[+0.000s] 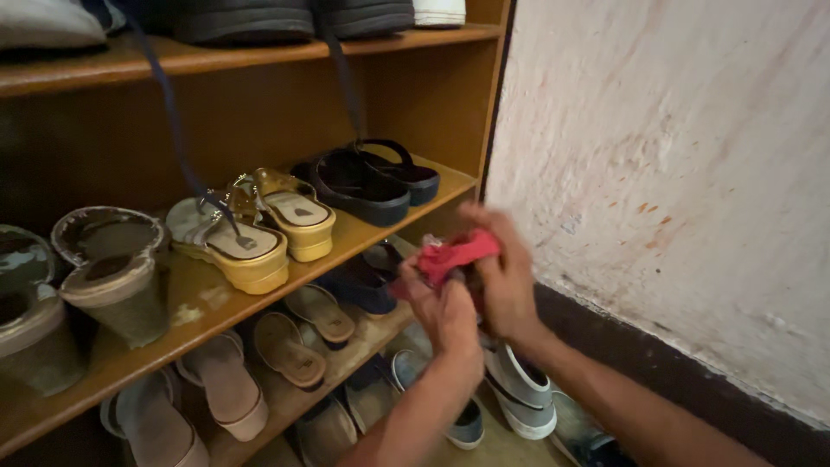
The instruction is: The person wipes various shoes and sandals with a cloth, handling them one at a time and moving some within a wooden shoe rack.
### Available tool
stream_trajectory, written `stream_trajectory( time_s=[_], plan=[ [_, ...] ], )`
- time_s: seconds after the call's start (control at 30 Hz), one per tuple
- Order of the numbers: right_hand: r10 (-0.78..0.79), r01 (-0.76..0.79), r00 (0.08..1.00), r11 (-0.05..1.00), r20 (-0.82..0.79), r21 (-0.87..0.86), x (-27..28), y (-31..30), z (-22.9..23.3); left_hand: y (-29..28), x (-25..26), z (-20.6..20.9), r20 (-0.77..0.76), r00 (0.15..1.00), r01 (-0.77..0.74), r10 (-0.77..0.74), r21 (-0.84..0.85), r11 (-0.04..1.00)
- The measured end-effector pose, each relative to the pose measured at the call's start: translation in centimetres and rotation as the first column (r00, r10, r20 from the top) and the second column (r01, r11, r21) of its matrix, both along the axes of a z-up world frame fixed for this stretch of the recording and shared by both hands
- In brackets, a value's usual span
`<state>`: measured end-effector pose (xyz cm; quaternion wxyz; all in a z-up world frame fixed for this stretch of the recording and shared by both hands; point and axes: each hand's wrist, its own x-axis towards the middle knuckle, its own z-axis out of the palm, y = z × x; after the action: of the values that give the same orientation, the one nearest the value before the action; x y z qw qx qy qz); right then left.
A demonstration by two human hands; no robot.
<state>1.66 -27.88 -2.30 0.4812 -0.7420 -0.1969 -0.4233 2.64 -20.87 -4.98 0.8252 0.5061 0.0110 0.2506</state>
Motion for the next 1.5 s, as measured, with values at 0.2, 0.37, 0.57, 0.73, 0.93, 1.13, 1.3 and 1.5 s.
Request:
stream_trajectory(
  time_s=[0.2,0.37,0.57,0.73,0.93,1.13,1.3,1.5],
  plan=[
    [0.122,-0.135,0.988,0.982,-0.096,-0.135,-2.5,-0.6,-3.5,0.6,-3.8,-3.4,-0.154,0.869,0.379,-0.471,-0.406,0.831],
    [0.163,-0.146,0.987,0.913,0.011,-0.38,-4.5,-1.6,-5.8,-1.3,-2.4,-9.5,-0.195,0.907,0.301,-0.374,-0.322,0.897],
    [0.073,-0.117,0.989,0.915,-0.126,-0.386,-4.9,-2.4,-8.8,-2.4,-2.2,-11.0,-0.383,0.881,0.236,-0.279,-0.155,0.959],
    [0.009,-0.052,0.983,0.971,-0.183,-0.235,-4.1,-2.1,-9.7,-2.1,-3.4,-8.1,-0.484,0.816,0.27,-0.316,-0.164,0.949],
    [0.262,-0.269,0.898,0.963,-0.353,0.03,-4.4,-0.4,-10.2,-1.1,-2.6,-8.3,-0.561,0.824,0.18,-0.082,0.122,0.976],
    [0.083,-0.153,0.952,0.963,-0.295,-0.22,-2.4,-0.7,-12.6,1.5,0.8,-11.9,-0.638,0.767,0.258,-0.068,0.21,0.943],
    [-0.011,-0.151,0.85,0.953,-0.527,-0.263,-0.7,-0.2,-14.4,3.8,4.0,-17.0,-0.581,0.812,0.182,-0.059,0.155,0.971],
    [0.314,-0.283,0.796,0.949,-0.517,0.14,1.6,3.3,-14.5,6.9,4.5,-23.5,-0.712,0.681,0.273,-0.17,0.033,0.961]
  ],
)
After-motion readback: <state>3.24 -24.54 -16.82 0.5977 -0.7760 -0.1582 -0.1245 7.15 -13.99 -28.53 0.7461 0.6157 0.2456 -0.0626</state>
